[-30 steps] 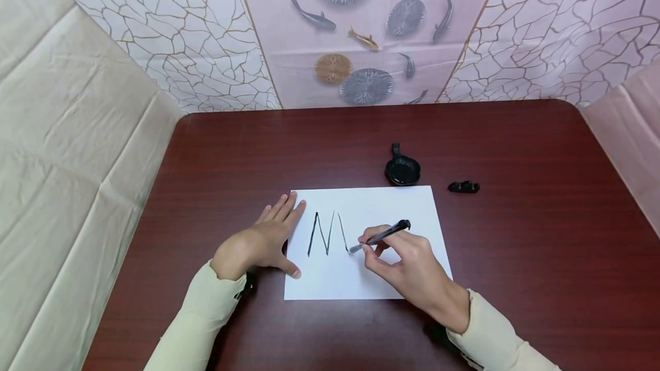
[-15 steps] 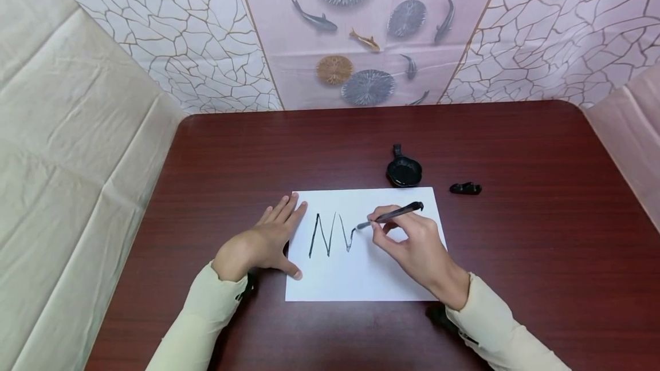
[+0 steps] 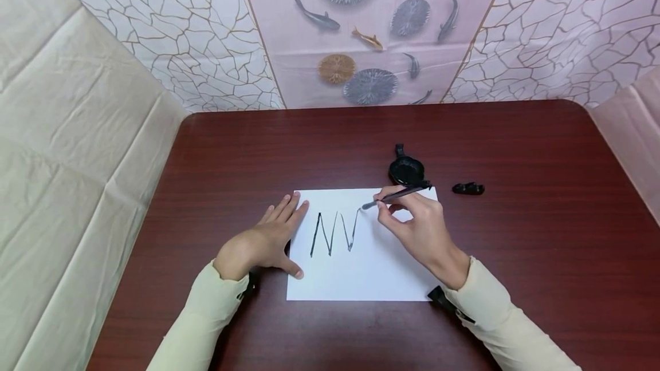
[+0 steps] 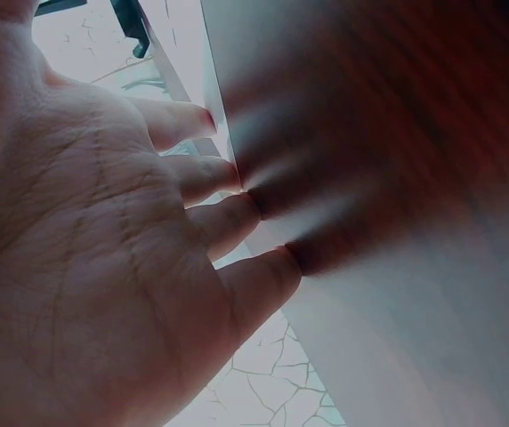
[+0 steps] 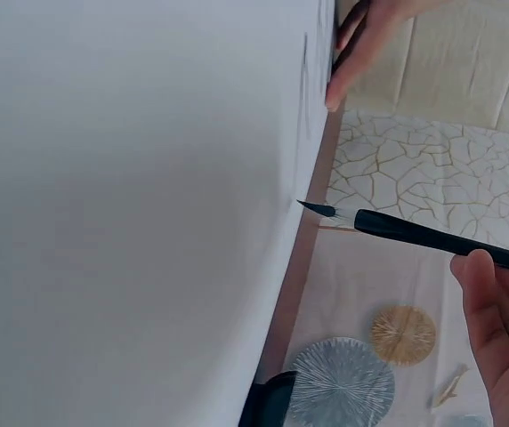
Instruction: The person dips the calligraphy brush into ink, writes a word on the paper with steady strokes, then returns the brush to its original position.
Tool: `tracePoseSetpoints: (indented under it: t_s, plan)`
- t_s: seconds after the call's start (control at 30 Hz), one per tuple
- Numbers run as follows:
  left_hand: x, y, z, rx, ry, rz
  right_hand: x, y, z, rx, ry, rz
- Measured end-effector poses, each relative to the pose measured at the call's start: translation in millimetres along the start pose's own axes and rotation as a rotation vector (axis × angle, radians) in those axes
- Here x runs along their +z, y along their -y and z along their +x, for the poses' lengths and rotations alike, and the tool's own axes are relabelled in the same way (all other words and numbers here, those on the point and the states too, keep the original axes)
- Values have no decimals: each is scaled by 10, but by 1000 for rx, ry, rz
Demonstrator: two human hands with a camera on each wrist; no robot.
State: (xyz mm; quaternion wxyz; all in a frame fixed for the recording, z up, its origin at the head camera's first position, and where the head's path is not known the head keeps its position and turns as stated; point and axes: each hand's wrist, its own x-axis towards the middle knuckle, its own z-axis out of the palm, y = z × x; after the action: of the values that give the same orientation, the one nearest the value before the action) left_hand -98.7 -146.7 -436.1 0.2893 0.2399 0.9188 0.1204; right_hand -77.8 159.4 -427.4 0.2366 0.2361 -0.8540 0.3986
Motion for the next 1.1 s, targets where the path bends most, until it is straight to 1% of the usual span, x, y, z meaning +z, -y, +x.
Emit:
tracePoseSetpoints:
  t_s: [0.37, 0.73, 1.1]
  plan:
    - [0, -7, -5, -7, 5, 12, -102, 104, 2, -22, -41, -1]
    - [-3, -16, 10, -9, 6, 9, -199, 161, -10, -27, -42, 10]
    - [-10, -24, 11, -22, 14, 5, -260, 177, -45, -31, -23, 17]
